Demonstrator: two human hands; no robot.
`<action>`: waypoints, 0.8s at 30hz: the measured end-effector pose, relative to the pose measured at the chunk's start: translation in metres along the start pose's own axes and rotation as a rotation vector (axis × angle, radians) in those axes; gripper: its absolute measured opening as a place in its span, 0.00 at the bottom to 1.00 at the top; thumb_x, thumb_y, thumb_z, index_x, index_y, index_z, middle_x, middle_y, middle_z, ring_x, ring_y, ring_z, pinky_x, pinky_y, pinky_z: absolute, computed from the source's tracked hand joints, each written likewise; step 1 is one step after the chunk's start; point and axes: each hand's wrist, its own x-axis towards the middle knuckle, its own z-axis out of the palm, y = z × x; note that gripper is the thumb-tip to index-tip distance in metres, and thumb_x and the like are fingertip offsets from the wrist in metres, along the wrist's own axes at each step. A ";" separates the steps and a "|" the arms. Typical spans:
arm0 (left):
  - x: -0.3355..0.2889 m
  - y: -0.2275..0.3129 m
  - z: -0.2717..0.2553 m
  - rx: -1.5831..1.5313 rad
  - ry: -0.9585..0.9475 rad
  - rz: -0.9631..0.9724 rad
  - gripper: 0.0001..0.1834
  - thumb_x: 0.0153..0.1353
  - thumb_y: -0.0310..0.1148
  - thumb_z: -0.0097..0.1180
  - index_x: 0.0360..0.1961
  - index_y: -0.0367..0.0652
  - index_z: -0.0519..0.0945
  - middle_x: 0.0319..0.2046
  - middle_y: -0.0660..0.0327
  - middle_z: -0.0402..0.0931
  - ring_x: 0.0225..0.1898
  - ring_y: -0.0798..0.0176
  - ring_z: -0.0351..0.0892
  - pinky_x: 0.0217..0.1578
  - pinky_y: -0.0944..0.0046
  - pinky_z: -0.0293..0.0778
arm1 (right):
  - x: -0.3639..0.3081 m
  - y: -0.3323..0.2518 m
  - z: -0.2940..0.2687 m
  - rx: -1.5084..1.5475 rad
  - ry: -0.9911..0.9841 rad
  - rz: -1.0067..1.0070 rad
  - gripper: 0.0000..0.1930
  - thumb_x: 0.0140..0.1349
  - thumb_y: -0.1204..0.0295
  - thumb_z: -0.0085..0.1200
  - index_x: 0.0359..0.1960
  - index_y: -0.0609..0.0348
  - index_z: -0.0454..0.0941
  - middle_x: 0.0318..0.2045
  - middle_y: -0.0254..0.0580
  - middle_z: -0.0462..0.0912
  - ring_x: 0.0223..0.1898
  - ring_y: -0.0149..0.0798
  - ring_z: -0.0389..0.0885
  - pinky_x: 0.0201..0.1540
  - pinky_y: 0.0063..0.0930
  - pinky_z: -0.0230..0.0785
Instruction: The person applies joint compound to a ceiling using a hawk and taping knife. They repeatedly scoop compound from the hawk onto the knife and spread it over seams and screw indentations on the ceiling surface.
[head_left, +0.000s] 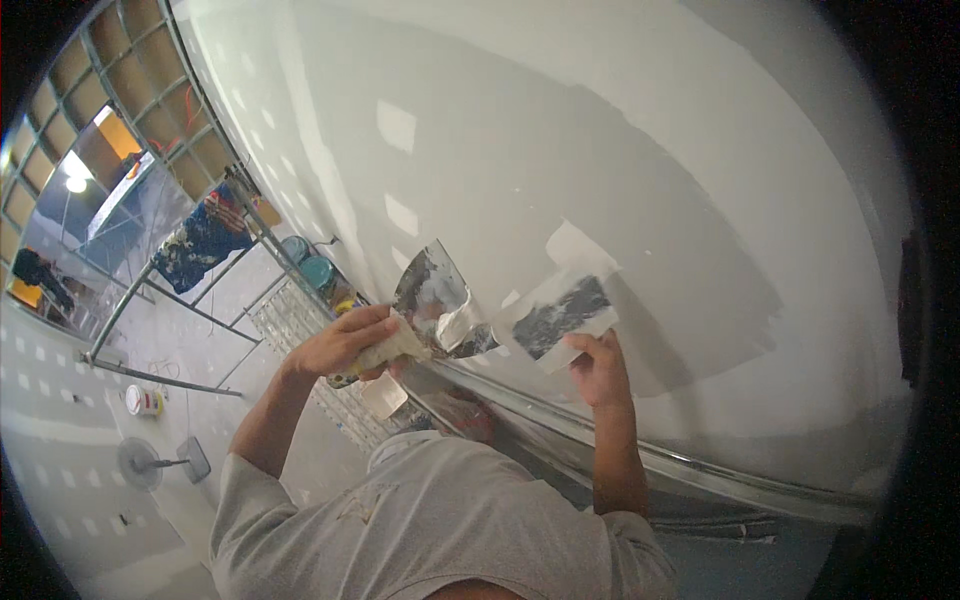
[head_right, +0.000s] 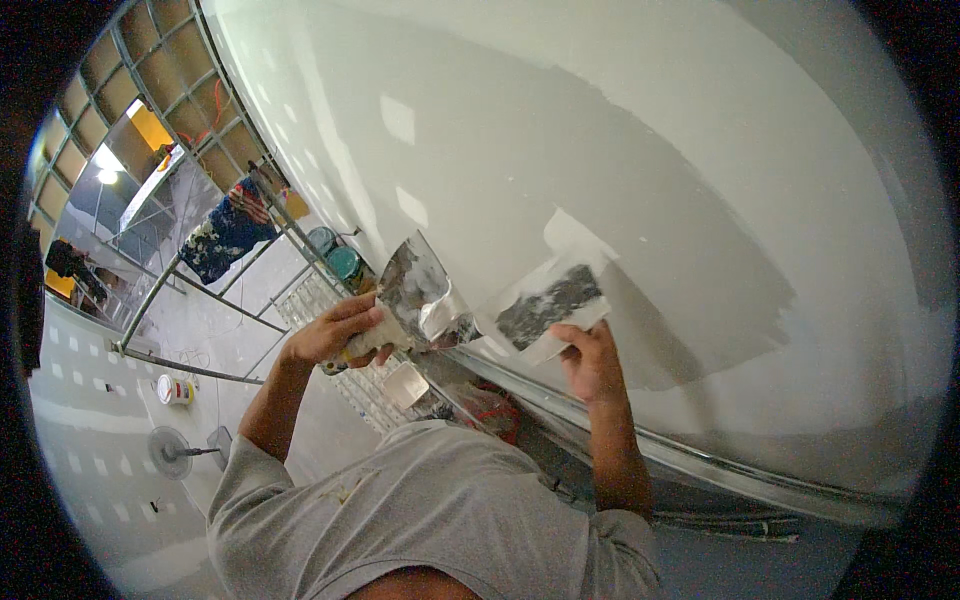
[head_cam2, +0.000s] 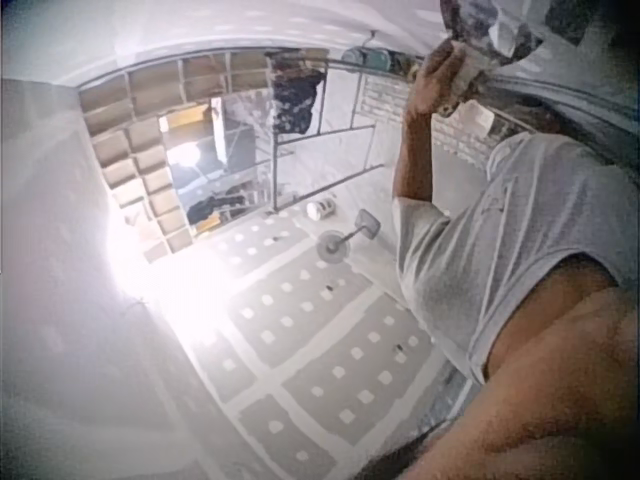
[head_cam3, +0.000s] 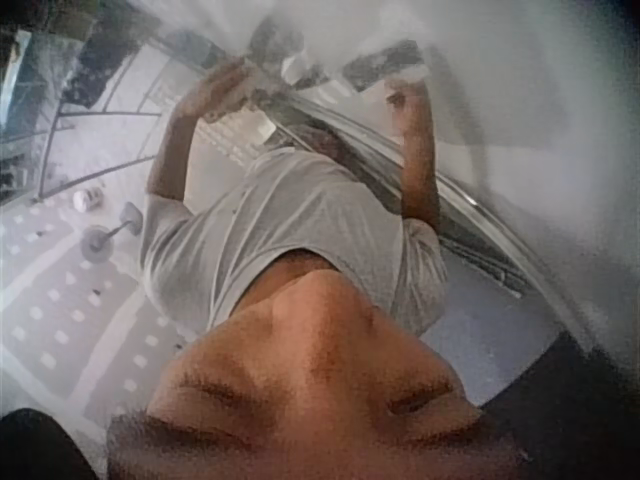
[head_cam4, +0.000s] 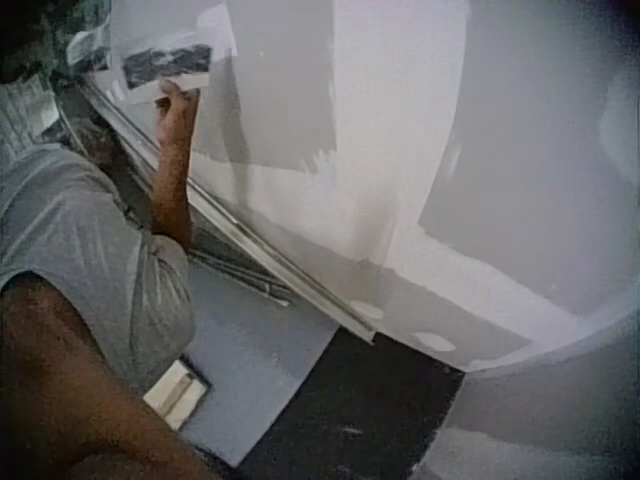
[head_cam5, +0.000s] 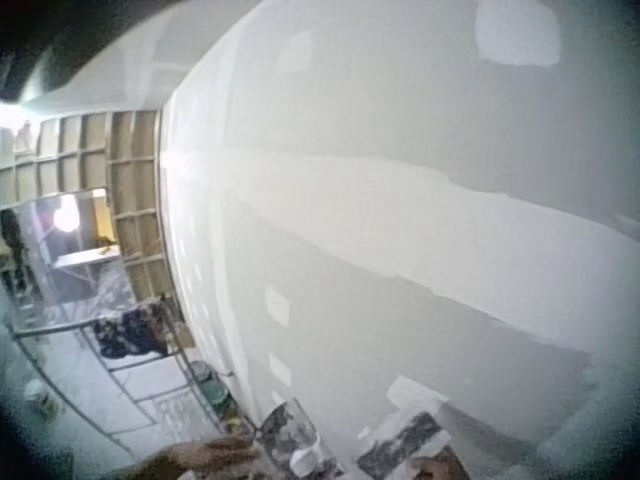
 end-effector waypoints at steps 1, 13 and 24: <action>-0.001 0.002 -0.004 0.017 0.039 0.000 0.18 0.75 0.41 0.40 0.55 0.38 0.69 0.23 0.58 0.76 0.14 0.72 0.67 0.12 0.73 0.62 | -0.002 -0.009 0.009 0.051 -0.052 -0.069 0.17 0.54 0.78 0.59 0.46 0.61 0.73 0.37 0.39 0.80 0.36 0.35 0.80 0.40 0.29 0.75; 0.000 0.007 0.002 0.079 0.004 -0.044 0.21 0.75 0.43 0.40 0.54 0.36 0.71 0.27 0.62 0.76 0.21 0.72 0.71 0.19 0.72 0.66 | -0.012 -0.007 0.026 -0.010 -0.061 -0.016 0.16 0.54 0.79 0.60 0.45 0.60 0.73 0.37 0.35 0.79 0.38 0.31 0.79 0.39 0.25 0.72; 0.029 0.024 -0.012 0.423 -0.135 -0.029 0.16 0.75 0.38 0.40 0.46 0.34 0.72 0.24 0.61 0.78 0.18 0.71 0.72 0.17 0.70 0.69 | 0.023 -0.004 0.038 0.509 -0.241 0.087 0.24 0.56 0.82 0.56 0.56 0.61 0.67 0.50 0.40 0.77 0.51 0.37 0.77 0.59 0.35 0.71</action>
